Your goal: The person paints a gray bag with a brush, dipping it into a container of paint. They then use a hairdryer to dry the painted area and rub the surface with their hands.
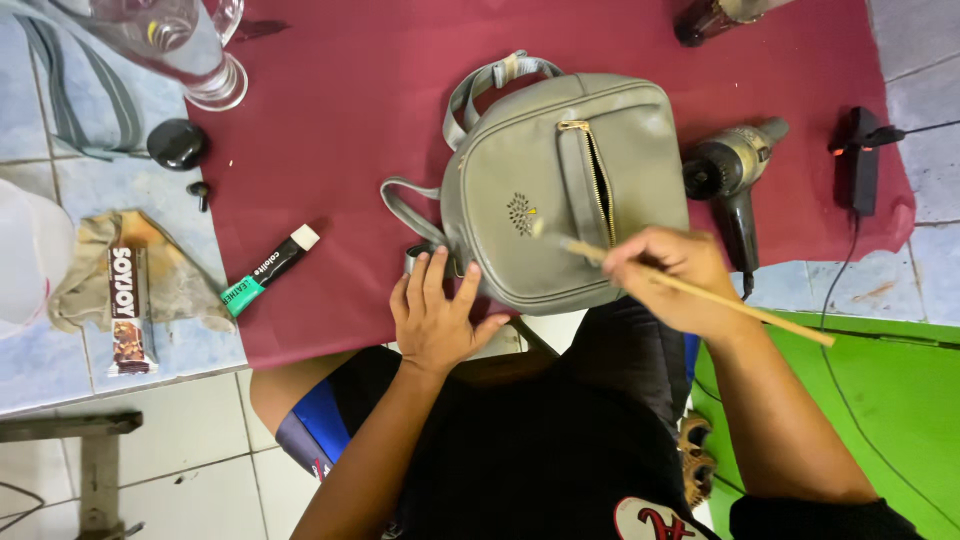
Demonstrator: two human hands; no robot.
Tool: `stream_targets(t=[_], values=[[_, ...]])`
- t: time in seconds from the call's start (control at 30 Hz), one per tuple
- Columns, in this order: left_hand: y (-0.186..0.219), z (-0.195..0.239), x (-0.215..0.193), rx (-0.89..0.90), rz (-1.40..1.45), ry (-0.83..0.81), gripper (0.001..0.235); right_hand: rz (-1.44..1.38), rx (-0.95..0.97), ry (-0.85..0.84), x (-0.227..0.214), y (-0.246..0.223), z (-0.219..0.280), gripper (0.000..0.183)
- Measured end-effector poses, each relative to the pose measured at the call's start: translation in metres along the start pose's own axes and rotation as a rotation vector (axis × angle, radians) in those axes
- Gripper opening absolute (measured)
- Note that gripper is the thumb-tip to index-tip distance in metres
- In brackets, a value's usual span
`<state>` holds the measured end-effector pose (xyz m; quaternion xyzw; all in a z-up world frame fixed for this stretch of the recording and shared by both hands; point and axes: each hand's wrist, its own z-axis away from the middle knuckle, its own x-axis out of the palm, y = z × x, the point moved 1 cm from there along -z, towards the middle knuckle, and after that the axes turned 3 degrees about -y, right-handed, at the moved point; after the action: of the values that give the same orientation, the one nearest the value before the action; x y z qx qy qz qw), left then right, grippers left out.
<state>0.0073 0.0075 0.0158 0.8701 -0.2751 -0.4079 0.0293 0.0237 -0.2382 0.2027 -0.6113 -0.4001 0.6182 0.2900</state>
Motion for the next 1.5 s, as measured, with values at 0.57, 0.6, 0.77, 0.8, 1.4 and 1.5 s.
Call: stream_targets(t=[0.57,0.6,0.77,0.8,1.4,1.5], values=[[0.007,0.002,-0.004,-0.002,-0.16,-0.107,0.082,-0.199,-0.082,0.004,-0.079,0.037,0.034,0.007],[0.008,0.002,-0.005,-0.011,-0.19,-0.108,0.084,-0.409,-0.06,0.152,-0.095,0.042,0.036,0.008],[0.001,0.015,0.006,-0.044,-0.291,-0.157,0.094,-0.076,0.108,0.682,-0.202,0.077,-0.031,0.015],[0.0,0.017,0.007,-0.045,-0.306,-0.169,0.097,0.036,0.083,0.738,-0.223,0.086,-0.048,0.019],[-0.001,0.023,0.015,-0.055,-0.389,-0.141,0.105,0.248,0.267,0.381,-0.242,0.231,-0.209,0.011],[-0.001,0.022,0.016,-0.065,-0.4,-0.131,0.108,0.26,0.248,0.426,-0.244,0.227,-0.201,0.017]])
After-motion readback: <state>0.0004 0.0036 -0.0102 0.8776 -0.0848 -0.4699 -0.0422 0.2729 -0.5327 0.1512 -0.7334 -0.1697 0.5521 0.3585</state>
